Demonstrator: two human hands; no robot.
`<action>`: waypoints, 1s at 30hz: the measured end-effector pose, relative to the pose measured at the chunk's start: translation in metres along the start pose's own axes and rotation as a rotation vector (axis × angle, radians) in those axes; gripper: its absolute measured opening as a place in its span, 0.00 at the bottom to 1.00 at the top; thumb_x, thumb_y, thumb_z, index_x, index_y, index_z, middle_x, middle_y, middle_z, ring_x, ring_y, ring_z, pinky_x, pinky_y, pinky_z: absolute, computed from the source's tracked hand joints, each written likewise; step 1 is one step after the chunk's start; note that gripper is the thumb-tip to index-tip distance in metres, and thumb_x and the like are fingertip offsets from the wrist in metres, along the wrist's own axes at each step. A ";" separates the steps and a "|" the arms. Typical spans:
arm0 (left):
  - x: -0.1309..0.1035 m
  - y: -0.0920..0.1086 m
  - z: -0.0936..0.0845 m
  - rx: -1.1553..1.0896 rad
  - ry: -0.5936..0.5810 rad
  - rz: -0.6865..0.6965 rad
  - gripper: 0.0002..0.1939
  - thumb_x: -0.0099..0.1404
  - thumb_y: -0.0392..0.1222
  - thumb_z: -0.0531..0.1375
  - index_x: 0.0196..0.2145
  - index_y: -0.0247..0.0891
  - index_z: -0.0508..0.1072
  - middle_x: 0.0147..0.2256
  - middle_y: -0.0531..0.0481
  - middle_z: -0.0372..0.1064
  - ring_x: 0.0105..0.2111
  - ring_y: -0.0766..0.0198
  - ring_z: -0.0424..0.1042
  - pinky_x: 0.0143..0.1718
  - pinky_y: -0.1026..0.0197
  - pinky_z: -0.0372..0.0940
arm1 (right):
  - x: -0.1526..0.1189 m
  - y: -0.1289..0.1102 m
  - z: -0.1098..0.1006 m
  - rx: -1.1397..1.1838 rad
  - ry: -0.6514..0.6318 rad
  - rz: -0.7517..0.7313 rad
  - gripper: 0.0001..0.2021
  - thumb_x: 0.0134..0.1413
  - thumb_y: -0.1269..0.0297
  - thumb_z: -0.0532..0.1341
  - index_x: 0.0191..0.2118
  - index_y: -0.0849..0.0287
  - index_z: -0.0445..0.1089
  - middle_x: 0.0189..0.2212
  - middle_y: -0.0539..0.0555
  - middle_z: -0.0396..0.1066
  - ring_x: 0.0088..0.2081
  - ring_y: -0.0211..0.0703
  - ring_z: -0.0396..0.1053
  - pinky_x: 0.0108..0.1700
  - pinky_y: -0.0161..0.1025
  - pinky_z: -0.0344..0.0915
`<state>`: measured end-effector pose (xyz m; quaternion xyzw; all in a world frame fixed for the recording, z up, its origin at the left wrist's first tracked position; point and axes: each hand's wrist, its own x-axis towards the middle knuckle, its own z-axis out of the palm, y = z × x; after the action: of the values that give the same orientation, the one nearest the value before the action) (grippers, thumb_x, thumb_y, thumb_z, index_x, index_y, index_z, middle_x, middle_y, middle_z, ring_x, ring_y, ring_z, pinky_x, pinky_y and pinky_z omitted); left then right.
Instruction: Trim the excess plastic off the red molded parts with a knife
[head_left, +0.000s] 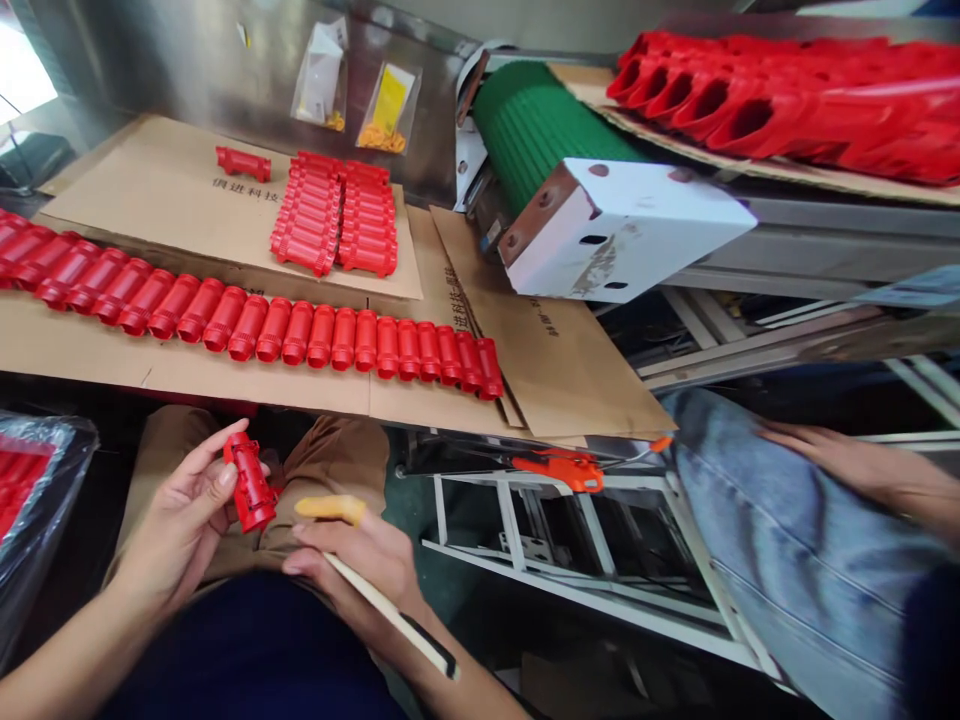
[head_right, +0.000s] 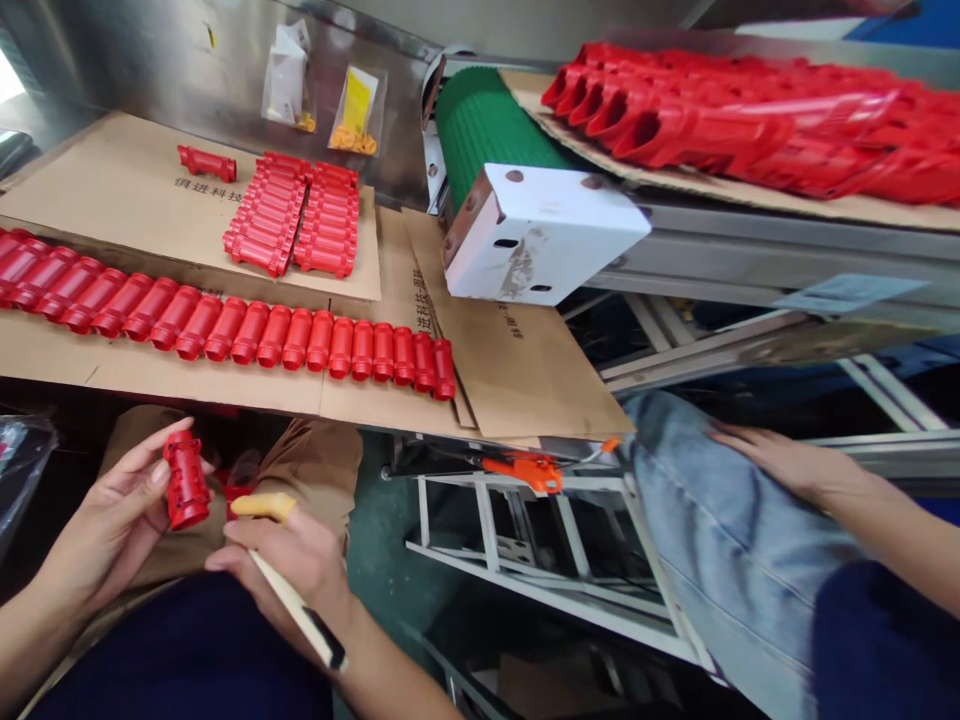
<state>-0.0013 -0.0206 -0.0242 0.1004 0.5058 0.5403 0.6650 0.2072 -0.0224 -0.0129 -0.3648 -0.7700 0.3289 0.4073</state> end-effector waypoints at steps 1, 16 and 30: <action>-0.001 0.002 -0.001 -0.009 0.006 -0.013 0.32 0.61 0.47 0.77 0.62 0.45 0.78 0.40 0.44 0.83 0.37 0.61 0.80 0.37 0.66 0.76 | -0.001 0.000 -0.005 -0.019 0.023 -0.045 0.09 0.71 0.65 0.68 0.52 0.62 0.79 0.45 0.61 0.83 0.46 0.46 0.83 0.50 0.36 0.81; -0.007 0.004 0.006 -0.044 -0.091 -0.067 0.22 0.63 0.44 0.75 0.53 0.39 0.79 0.41 0.43 0.82 0.32 0.63 0.79 0.34 0.64 0.77 | 0.002 0.008 0.008 0.214 0.028 -0.156 0.12 0.70 0.74 0.66 0.56 0.60 0.79 0.46 0.60 0.84 0.47 0.44 0.83 0.52 0.36 0.81; -0.007 0.003 0.008 -0.020 -0.063 -0.048 0.20 0.64 0.45 0.74 0.52 0.40 0.80 0.41 0.43 0.82 0.37 0.60 0.80 0.38 0.63 0.76 | 0.002 0.001 0.002 0.239 0.027 -0.006 0.07 0.70 0.70 0.67 0.51 0.58 0.79 0.45 0.57 0.85 0.48 0.44 0.84 0.52 0.37 0.80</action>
<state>0.0039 -0.0221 -0.0149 0.0986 0.4813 0.5257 0.6944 0.2047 -0.0206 -0.0134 -0.3155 -0.7208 0.4121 0.4594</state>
